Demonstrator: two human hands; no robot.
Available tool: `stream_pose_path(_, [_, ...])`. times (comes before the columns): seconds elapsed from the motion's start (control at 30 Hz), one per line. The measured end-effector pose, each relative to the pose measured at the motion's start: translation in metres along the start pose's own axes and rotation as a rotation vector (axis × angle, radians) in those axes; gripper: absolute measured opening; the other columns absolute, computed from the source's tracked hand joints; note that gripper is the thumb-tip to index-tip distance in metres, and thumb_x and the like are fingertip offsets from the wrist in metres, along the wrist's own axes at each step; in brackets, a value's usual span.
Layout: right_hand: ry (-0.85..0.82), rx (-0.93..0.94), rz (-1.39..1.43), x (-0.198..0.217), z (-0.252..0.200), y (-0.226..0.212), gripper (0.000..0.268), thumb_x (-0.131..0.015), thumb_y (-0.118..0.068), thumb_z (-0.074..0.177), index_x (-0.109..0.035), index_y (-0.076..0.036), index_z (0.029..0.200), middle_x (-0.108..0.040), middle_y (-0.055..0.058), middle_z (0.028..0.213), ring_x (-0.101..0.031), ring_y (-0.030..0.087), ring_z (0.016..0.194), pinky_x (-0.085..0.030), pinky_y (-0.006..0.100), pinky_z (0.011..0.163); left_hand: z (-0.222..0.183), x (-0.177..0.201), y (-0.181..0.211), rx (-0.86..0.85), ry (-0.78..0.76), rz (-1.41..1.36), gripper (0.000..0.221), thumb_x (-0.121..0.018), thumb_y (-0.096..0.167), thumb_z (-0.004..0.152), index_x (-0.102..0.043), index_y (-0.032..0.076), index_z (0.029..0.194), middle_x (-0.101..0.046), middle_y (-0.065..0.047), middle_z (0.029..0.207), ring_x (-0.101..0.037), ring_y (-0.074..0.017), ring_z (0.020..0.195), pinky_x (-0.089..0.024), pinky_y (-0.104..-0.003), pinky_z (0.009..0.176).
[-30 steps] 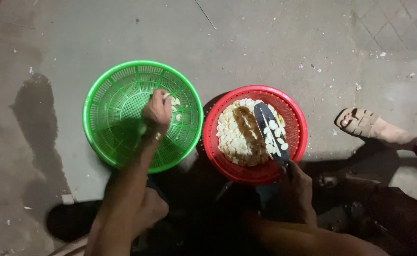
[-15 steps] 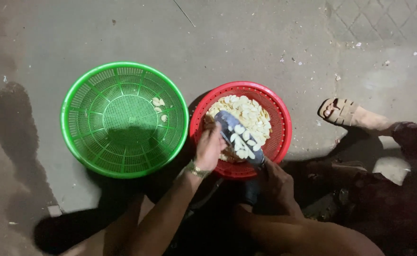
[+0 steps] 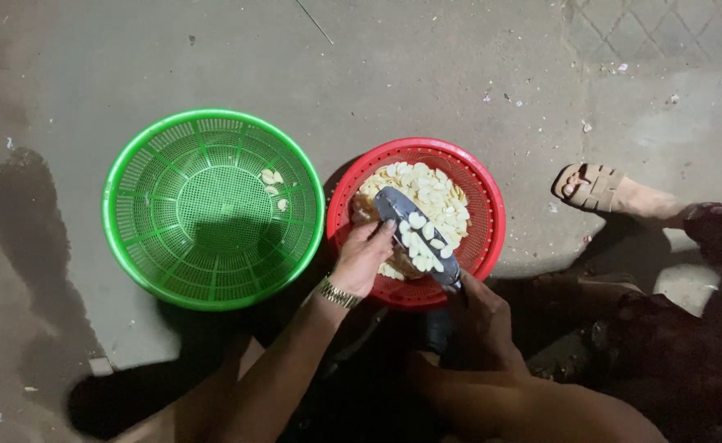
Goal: The person is sitting and manually slicing garlic cloves from a green basket into a red basket using a kitchen knife.
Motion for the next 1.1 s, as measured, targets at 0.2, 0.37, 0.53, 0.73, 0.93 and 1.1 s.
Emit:
stream_pose_path(0.2, [-0.015, -0.056, 0.010, 0.001, 0.003, 0.005, 0.029, -0.060, -0.038, 0.099, -0.067, -0.011, 0.106, -0.073, 0.013, 0.083, -0.069, 0.032, 0.073, -0.052, 0.044, 0.065, -0.026, -0.025, 0.033, -0.003, -0.203, 0.009, 0.044, -0.067, 0.024, 0.100, -0.060, -0.005, 0.133, -0.059, -0.027, 0.120, -0.057, -0.0384, 0.123, -0.039, -0.059, 0.112])
stream_pose_path(0.37, [-0.025, -0.114, 0.016, 0.006, -0.001, 0.004, 0.030, -0.058, -0.038, 0.099, -0.067, -0.010, 0.107, -0.073, 0.013, 0.084, -0.069, 0.032, 0.073, -0.050, 0.045, 0.065, -0.027, -0.027, 0.045, 0.092, -0.096, -0.109, 0.027, -0.080, 0.014, 0.089, -0.067, 0.003, 0.110, -0.064, -0.002, 0.091, -0.063, -0.0112, 0.089, -0.053, -0.033, 0.092])
stream_pose_path(0.53, [-0.034, -0.173, 0.026, 0.012, -0.008, 0.000, 0.032, -0.057, -0.039, 0.099, -0.068, -0.010, 0.107, -0.073, 0.014, 0.085, -0.068, 0.031, 0.073, -0.049, 0.046, 0.065, -0.016, -0.020, 0.019, 0.127, -0.026, -0.058, 0.039, -0.080, 0.028, 0.091, -0.060, 0.002, 0.113, -0.052, -0.001, 0.085, -0.055, -0.0124, 0.086, -0.047, -0.039, 0.096])
stream_pose_path(0.73, [-0.093, -0.172, 0.061, 0.001, -0.003, -0.015, 0.034, -0.055, -0.039, 0.100, -0.068, -0.010, 0.108, -0.074, 0.014, 0.087, -0.066, 0.031, 0.073, -0.047, 0.046, 0.066, -0.017, 0.013, 0.091, -0.537, 0.244, 0.660, 0.019, -0.069, 0.021, 0.096, -0.073, 0.008, 0.108, -0.071, -0.015, 0.105, -0.064, -0.0339, 0.111, -0.045, -0.046, 0.103])
stream_pose_path(0.93, [-0.097, -0.148, 0.102, -0.008, -0.002, -0.001, 0.036, -0.054, -0.042, 0.100, -0.069, -0.011, 0.110, -0.073, 0.012, 0.086, -0.065, 0.027, 0.071, -0.046, 0.044, 0.064, 0.047, 0.137, 0.143, -0.672, 0.728, 1.375, 0.022, -0.069, 0.017, 0.093, -0.069, 0.013, 0.114, -0.068, -0.004, 0.107, -0.064, -0.0167, 0.091, -0.057, -0.029, 0.070])
stream_pose_path(1.1, [-0.064, -0.113, 0.101, -0.019, -0.002, 0.015, 0.034, -0.057, -0.040, 0.101, -0.071, -0.011, 0.112, -0.073, 0.011, 0.083, -0.067, 0.026, 0.071, -0.049, 0.042, 0.065, 0.081, 0.171, 0.128, -0.348, 0.651, 1.705, 0.027, -0.071, 0.027, 0.095, -0.066, 0.018, 0.120, -0.056, 0.000, 0.109, -0.057, -0.0174, 0.109, -0.059, -0.040, 0.084])
Point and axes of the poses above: each hand's wrist, its own z-axis towards the middle knuckle, its own x-axis out of the back of the hand, y = z × x, the point moved 3 cm from there along z, towards the middle knuckle
